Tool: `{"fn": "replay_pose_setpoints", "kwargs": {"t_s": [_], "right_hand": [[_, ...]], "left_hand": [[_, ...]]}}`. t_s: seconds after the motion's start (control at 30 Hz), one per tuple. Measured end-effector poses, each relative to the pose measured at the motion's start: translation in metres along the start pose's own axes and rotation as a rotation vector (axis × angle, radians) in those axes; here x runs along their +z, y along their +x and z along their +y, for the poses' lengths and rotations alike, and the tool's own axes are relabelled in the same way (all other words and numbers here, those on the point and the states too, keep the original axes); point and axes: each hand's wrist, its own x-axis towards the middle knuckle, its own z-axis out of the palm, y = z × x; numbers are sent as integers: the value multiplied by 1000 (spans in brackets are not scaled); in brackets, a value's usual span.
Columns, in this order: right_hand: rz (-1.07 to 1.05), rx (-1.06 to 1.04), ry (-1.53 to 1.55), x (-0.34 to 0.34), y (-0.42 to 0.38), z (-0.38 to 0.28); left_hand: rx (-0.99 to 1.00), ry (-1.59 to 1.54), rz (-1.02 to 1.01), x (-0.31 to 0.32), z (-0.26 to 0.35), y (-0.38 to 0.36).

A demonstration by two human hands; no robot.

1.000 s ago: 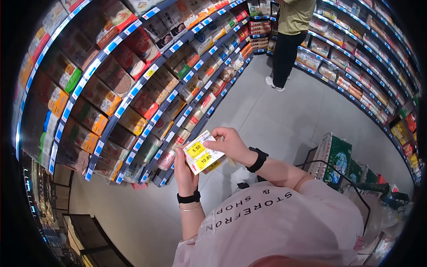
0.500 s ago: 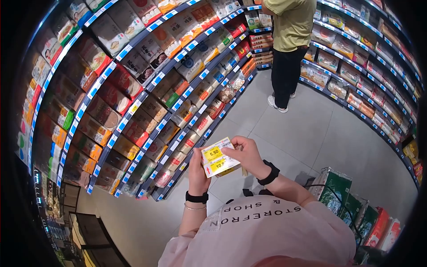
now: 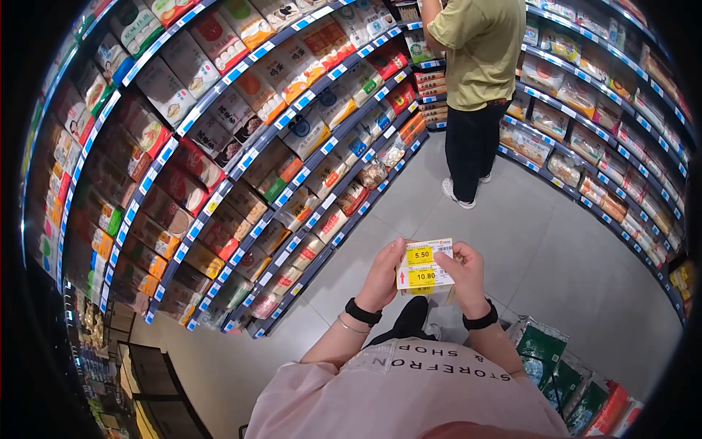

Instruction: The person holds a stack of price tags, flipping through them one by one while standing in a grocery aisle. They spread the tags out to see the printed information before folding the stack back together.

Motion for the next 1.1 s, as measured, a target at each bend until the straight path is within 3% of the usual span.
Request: {"fn": "replay_pose_setpoints", "kwargs": {"t_s": [0.33, 0.63, 0.9, 1.1], "right_hand": [[84, -33, -96, -40, 73, -20], [-50, -16, -138, -29, 164, -67], [-216, -16, -182, -24, 219, -63], [-459, 141, -98, -8, 244, -63]], "left_hand": [[-4, -110, -92, 13, -10, 103], [100, -156, -60, 17, 23, 178], [256, -125, 95, 15, 55, 192], [352, -163, 333, 17, 54, 176]]}}
